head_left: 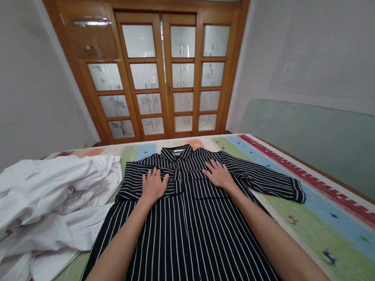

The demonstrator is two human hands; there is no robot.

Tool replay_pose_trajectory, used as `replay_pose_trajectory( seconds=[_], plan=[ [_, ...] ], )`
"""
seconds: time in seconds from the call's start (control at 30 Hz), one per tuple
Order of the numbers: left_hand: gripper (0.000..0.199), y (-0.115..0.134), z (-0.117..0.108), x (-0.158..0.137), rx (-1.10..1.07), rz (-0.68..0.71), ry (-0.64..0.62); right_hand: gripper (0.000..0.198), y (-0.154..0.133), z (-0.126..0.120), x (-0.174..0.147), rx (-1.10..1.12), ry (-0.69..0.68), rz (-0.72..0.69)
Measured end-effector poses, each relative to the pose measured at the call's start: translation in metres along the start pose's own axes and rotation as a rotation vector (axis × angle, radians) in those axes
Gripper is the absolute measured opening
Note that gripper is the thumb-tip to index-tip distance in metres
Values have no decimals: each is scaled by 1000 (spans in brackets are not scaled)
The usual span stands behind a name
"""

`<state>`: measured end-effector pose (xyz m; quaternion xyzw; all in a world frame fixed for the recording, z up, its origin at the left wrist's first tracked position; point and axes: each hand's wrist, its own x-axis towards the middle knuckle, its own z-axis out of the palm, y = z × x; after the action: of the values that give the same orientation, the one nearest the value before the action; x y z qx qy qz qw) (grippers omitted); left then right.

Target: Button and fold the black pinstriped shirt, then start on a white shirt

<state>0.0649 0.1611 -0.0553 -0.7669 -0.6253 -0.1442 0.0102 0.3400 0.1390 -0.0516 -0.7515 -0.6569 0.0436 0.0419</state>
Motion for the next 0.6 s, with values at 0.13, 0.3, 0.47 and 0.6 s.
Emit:
replay_pose_trajectory(
  seconds=[0.13, 0.3, 0.47, 0.6],
  plan=[
    [56, -6, 0, 9, 16, -10, 216, 65, 3, 0, 1, 15, 7, 12],
    [57, -29, -5, 36, 62, -3, 57, 65, 1, 2, 0, 18, 23, 17],
    [64, -52, -5, 58, 82, -51, -185, 65, 1, 3, 0, 18, 36, 14],
    [69, -59, -1, 67, 104, -110, -209, 66, 0, 3, -1, 14, 46, 11]
  ],
)
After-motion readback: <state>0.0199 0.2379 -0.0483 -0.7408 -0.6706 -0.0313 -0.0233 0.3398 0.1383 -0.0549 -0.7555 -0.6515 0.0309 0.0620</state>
